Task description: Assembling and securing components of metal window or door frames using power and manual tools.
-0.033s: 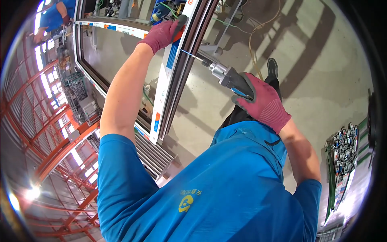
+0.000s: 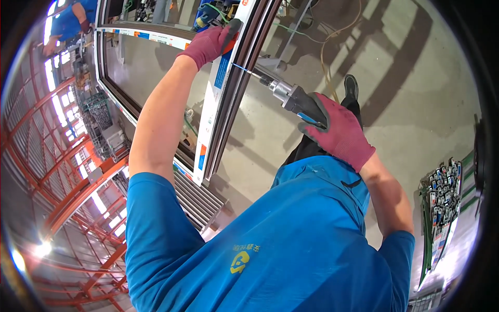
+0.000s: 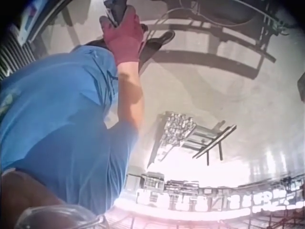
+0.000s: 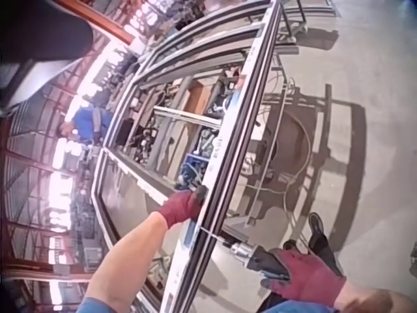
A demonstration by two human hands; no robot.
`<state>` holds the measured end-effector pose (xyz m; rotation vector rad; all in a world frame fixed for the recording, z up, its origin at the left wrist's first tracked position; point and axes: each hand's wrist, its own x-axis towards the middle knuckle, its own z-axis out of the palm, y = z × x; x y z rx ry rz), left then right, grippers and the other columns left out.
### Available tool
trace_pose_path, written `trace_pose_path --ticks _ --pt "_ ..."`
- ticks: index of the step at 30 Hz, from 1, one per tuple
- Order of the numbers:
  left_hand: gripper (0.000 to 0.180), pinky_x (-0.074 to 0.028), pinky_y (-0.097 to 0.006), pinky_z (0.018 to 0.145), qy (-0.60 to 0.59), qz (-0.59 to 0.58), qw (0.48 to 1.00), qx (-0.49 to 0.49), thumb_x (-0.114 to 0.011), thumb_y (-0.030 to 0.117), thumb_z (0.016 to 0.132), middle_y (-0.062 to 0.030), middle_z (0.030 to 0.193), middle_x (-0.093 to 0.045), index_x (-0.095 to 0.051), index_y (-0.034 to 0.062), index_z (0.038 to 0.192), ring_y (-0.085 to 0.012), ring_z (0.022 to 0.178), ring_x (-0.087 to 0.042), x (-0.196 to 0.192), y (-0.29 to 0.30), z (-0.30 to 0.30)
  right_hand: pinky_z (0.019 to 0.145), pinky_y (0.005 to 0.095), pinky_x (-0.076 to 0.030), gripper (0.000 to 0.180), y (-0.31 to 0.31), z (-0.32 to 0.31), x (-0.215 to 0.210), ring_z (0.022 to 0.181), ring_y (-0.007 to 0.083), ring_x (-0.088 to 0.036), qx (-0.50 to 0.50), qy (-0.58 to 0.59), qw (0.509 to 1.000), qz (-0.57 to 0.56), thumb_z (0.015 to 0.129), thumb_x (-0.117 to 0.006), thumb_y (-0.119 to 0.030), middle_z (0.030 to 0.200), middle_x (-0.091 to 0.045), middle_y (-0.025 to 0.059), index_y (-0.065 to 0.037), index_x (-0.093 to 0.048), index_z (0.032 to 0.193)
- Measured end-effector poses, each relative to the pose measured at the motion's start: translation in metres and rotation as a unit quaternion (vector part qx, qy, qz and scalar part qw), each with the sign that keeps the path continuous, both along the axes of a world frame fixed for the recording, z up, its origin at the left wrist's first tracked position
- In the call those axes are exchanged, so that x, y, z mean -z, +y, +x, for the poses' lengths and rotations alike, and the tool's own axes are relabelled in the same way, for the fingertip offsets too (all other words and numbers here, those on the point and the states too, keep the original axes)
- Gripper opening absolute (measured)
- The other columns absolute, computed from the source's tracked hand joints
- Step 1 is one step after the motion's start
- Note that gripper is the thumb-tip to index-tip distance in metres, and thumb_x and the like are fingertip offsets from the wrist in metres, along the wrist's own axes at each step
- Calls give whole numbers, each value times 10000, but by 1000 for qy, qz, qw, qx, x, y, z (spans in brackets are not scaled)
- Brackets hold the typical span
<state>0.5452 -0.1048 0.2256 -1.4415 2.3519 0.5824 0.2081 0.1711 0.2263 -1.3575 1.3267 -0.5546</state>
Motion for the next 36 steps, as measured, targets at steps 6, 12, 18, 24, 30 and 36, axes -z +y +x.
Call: trace_pose_path --ticks 6,12,18,24,30,36 --pt "483 -509 -489 992 -35 -37 996 77 -338 430 1121 -195 1139 -728 -679 94 1182 -412 1107 -661 10 -6 15 1045 474 -523 750 -4 1 -5 1219 442 -646 -17 12 1000 18 868 -826 -320 1305 -669 269 -13 -522 1481" --pt "457 -510 -490 937 10 -30 998 53 -430 456 1100 -239 1074 -709 -671 67 1099 -462 1043 -648 -4 3 -4 1053 469 -523 734 1 4 1 1226 430 -647 -8 16 1000 16 863 -832 -310 1312 -671 256 -24 -534 1470" --pt "472 -511 -490 937 11 -34 998 46 -442 472 1091 -247 1095 -708 -680 64 1099 -460 1054 -651 -3 4 -2 1054 471 -524 709 1 7 -2 1227 432 -646 -7 17 1000 0 871 -831 -301 1321 -664 256 -24 -545 1458" --pt "370 -523 -468 952 -29 -81 976 200 -462 306 1098 -202 1107 -711 -569 70 1363 -399 1063 -669 21 -12 25 1050 468 -527 699 5 5 -6 1227 430 -648 11 -5 1000 -7 879 -827 -284 1325 -663 255 -21 -542 1462" --pt "361 -567 -486 864 5 -99 974 206 -610 121 1007 -202 1104 -711 -515 97 1355 -432 1001 -682 28 -15 38 1068 467 -514 722 2 10 -3 1235 428 -644 -5 17 1000 -10 880 -823 -309 1328 -662 254 -20 -532 1475" --pt "295 -546 -487 906 -23 -32 991 128 -510 284 1077 -223 1135 -708 -601 82 1272 -443 1026 -674 2 -4 5 1063 469 -511 750 -2 23 -5 1231 426 -643 4 30 999 10 868 -829 -329 1324 -658 259 -7 -524 1474"
